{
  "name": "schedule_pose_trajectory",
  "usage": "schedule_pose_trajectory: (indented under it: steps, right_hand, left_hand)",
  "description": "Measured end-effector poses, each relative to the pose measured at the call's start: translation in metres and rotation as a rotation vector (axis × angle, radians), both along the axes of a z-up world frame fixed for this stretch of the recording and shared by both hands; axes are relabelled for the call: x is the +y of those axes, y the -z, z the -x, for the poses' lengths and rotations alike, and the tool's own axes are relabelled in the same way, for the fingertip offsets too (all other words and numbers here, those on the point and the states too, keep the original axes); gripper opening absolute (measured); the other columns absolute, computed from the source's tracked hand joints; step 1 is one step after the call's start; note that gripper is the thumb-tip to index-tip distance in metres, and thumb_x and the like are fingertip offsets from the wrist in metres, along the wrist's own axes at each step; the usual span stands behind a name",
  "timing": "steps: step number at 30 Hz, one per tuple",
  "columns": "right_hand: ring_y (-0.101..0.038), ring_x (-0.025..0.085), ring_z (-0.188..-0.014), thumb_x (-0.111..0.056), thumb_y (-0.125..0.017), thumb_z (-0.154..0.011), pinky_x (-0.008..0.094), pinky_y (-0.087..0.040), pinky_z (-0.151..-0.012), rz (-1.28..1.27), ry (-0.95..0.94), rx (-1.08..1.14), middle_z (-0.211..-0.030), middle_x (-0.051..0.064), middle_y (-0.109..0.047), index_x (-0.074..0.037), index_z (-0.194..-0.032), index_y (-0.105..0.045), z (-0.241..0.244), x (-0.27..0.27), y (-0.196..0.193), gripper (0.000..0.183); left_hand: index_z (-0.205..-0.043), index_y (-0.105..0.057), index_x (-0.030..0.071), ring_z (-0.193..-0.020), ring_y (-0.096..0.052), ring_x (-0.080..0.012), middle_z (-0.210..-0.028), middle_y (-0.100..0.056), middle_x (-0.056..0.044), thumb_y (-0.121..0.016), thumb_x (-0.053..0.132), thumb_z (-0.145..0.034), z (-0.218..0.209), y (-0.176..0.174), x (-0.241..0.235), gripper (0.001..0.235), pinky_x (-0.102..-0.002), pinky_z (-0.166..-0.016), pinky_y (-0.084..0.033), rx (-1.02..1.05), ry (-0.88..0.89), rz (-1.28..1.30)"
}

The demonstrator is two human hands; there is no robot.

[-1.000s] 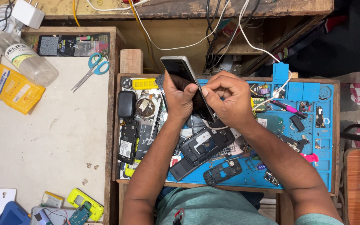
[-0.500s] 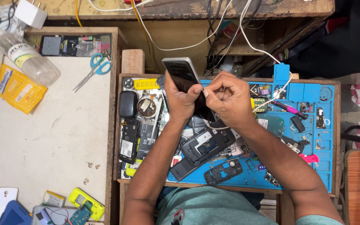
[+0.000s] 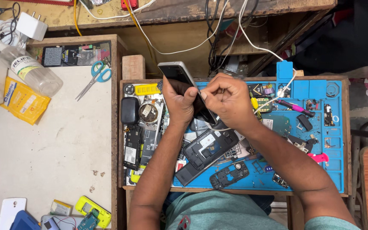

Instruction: The person handles several disassembled mobile phones on a cluttered workbench, connecting a charging cable to one device and inspecting its screen. They then pick up another phone, connect a cable, and examine it before handing it to a second person. The person continues to handle various phone parts and tools on the table.

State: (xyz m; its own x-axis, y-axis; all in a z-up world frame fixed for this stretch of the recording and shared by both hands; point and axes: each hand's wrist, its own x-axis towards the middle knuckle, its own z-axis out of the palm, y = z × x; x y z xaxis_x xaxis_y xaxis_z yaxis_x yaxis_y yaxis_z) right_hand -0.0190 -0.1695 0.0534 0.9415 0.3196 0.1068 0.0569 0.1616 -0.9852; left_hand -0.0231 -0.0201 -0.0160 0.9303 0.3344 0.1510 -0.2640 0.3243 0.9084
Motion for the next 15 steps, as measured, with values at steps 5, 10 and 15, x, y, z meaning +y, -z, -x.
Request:
schedule_pose_trajectory:
  steps: [5,10,15]
  right_hand:
    - [-0.062,0.004,-0.083,0.005,-0.070,-0.094,0.019,-0.054,-0.068,0.001,0.020,-0.060,-0.100,0.004,-0.059,0.004,-0.092,-0.067,0.004,0.003,-0.004,0.004]
    - [-0.062,0.002,-0.077,0.004,-0.072,-0.093,0.018,-0.050,-0.062,0.063,0.067,-0.102,-0.099,0.005,-0.062,0.003,-0.091,-0.069,0.005,0.005,-0.004,0.003]
    - [-0.062,0.002,-0.077,0.003,-0.070,-0.095,0.018,-0.051,-0.062,0.041,0.045,-0.116,-0.099,0.004,-0.061,0.003,-0.093,-0.070,0.005,0.005,-0.005,0.002]
  left_hand:
    - [-0.128,-0.054,0.001,-0.088,-0.051,-0.0080,-0.097,-0.055,0.001,-0.087,0.070,-0.076,0.001,0.016,0.002,0.093,-0.022,-0.076,-0.047,-0.034,-0.082,-0.171]
    - [-0.131,-0.050,0.001,-0.079,-0.057,-0.0114,-0.094,-0.057,-0.001,-0.090,0.068,-0.070,-0.002,0.014,0.014,0.099,-0.026,-0.072,-0.049,-0.025,0.002,-0.065]
    - [-0.124,-0.048,0.002,-0.066,-0.052,-0.0127,-0.082,-0.053,-0.003,-0.096,0.058,-0.068,-0.004,0.002,0.010,0.093,-0.026,-0.060,-0.043,-0.069,0.108,0.180]
